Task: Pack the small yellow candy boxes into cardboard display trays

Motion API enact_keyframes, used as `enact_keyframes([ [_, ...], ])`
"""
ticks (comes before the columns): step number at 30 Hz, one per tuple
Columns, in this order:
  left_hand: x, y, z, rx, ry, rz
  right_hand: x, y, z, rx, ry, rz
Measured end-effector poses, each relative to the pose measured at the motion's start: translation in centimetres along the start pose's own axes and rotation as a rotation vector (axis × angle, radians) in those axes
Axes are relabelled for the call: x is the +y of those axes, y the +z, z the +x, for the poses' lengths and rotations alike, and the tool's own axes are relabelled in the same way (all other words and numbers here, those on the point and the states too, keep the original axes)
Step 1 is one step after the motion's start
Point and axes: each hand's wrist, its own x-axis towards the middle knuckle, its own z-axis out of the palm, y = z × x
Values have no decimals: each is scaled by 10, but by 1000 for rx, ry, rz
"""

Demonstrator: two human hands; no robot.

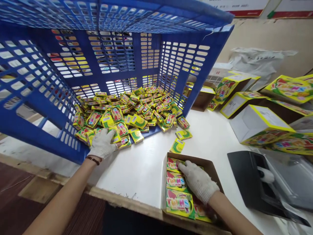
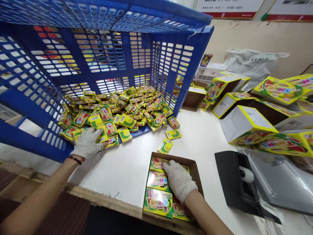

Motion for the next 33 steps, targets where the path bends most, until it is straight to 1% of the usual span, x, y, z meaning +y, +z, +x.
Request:
enact_keyframes([
  [2, 1, -6, 6, -43, -28, -7, 1, -4, 0, -17, -10, 59],
  [3, 1, -9, 9, -56, -45, -18, 3, -3, -1, -2, -11, 89],
  [5, 2, -14, 12, -55, -70, -76, 6, 0, -3, 86, 10, 156],
  [6, 3, -16, 12, -39, -79, -146, 7, 3, -5, 162, 19, 199],
  [7, 5, -18, 10, -13, -83, -260, 8, 6, -6, 257, 19, 253],
  [8, 8, -20, 5, 11, -77, -429, 9, 8, -8, 363, -1, 312],
  [9, 14, -24, -1, 18, -66, -654, 9, 8, -10, 475, -42, 371],
  [10, 23, -28, -9, -5, -58, -921, 7, 6, -12, 586, -104, 424],
  [11, 35, -33, -19, -65, -57, -1207, 4, 3, -14, 686, -178, 465],
  [12, 49, -38, -31, -169, -60, -1481, 0, -4, -16, 783, -250, 492],
  [13, 65, -44, -42, -308, -78, -1707, -6, -12, -19, 870, -315, 502],
  [14, 82, -51, -53, -468, -82, -1862, -12, -21, -21, 943, -369, 493],
  [15, 100, -56, -64, -628, -60, -1940, -18, -32, -23, 993, -418, 469],
  [16, 116, -61, -73, -765, -11, -1965, -23, -41, -25, 1012, -474, 432],
  [17, 130, -66, -80, -867, 56, -1954, -27, -50, -26, 1001, -545, 393],
  [18, 142, -69, -85, -935, 130, -1927, -28, -58, -27, 962, -612, 369],
  [19, 151, -72, -87, -958, 204, -1904, -26, -63, -28, 912, -661, 369],
  [20, 158, -75, -88, -938, 282, -1884, -22, -67, -29, 881, -666, 400],
  [21, 163, -78, -87, -886, 360, -1851, -16, -69, -32, 868, -627, 452],
  [23, 169, -84, -82, -722, 494, -1726, -2, -73, -39, 870, -458, 549],
  [24, 172, -88, -79, -631, 550, -1635, 4, -75, -44, 870, -373, 548],
  [25, 176, -92, -77, -541, 594, -1533, 10, -77, -50, 861, -312, 494],
  [26, 182, -96, -75, -455, 627, -1434, 14, -80, -55, 834, -265, 394],
  [28, 195, -102, -75, -300, 698, -1273, 19, -85, -64, 708, -220, 126],
  [30, 209, -101, -78, -207, 771, -1142, 23, -85, -67, 496, -233, -72],
  [32, 221, -94, -81, -175, 803, -1020, 28, -80, -65, 291, -242, -135],
  [33, 225, -88, -83, -162, 799, -961, 32, -76, -63, 226, -210, -125],
])
